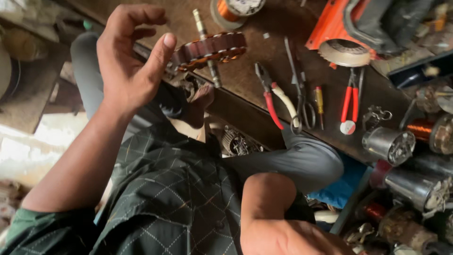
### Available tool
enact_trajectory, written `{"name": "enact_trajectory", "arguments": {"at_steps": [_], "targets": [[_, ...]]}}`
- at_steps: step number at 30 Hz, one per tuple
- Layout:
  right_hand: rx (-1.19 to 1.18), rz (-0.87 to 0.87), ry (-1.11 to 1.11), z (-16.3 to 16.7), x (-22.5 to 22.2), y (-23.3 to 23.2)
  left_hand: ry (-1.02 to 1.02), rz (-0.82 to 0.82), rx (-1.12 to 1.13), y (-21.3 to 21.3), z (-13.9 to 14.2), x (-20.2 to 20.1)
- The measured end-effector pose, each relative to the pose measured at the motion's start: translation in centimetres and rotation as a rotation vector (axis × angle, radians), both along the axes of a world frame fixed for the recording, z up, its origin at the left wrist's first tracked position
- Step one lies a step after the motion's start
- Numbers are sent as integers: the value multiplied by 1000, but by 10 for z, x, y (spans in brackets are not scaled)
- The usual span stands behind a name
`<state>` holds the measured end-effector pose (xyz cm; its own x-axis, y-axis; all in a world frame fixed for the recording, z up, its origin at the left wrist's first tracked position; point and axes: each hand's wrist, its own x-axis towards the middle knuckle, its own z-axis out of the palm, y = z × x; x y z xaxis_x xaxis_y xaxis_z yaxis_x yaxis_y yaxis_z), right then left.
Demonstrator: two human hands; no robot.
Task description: The person sits on the floor and works on a cylindrical electrical component with copper windings. They insert small white insulating pieces into slots between the windings, using a screwdriver to press them in and pliers to trim excess material. The person repeats this process for multiple slots around the component.
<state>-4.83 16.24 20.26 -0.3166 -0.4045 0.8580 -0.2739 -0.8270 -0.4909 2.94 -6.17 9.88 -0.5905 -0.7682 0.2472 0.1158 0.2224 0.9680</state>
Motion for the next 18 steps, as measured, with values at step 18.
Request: {"name": "enact_trajectory", "arguments": {"at_steps": [18], "targets": [[67,52,-38,-22,-38,-50,-40,-107,-268,-24,-13,-23]]}}
